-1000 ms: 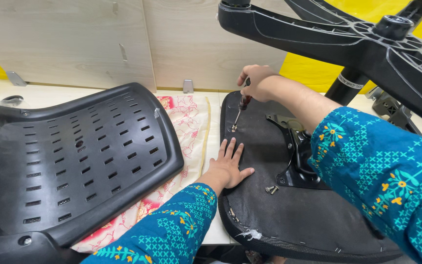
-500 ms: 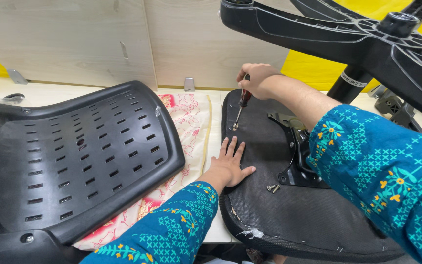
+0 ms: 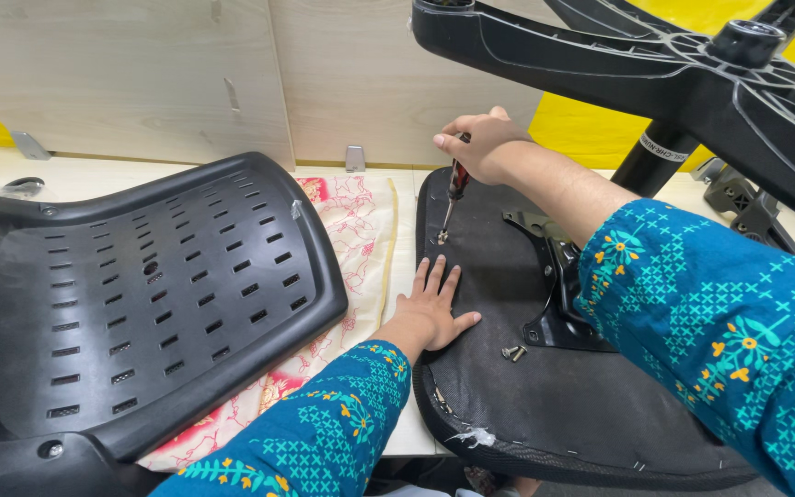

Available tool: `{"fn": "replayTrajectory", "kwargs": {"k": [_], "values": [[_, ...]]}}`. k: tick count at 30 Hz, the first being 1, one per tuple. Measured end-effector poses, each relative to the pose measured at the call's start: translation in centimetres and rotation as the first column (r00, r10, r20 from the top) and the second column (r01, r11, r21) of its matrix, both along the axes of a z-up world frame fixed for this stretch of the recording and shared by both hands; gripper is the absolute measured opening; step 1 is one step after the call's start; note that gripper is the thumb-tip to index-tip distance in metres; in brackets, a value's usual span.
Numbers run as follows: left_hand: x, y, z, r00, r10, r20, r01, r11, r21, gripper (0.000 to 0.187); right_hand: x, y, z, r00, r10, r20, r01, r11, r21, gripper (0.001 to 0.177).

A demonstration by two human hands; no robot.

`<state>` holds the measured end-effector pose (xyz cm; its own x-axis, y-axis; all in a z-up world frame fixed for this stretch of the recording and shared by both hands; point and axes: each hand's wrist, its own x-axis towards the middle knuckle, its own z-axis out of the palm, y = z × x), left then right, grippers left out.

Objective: The person uses a screwdriver to remove screws from the underside of an office chair seat. They unscrew multiple fasteners one by one and place them on the seat surface.

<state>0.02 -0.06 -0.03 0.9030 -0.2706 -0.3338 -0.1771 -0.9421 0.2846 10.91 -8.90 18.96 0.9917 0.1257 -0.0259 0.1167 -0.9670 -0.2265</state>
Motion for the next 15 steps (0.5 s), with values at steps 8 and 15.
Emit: {"fn": "replayTrajectory", "kwargs": {"k": [8, 15], "values": [[0.0, 0.1, -0.2, 1.0, 0.001, 0.007, -0.001, 1.0, -0.011, 0.095, 0.8, -0.7, -1.1, 0.988, 0.074, 0.132, -0.083, 0.995, 0.061, 0.044], [0.1, 0.1, -0.3, 1.0, 0.006, 0.025, -0.005, 1.0, -0.031, 0.096, 2.2, -0.8, -1.7, 0.98, 0.084, 0.178, -0.1, 0.991, 0.083, 0.044]]}}
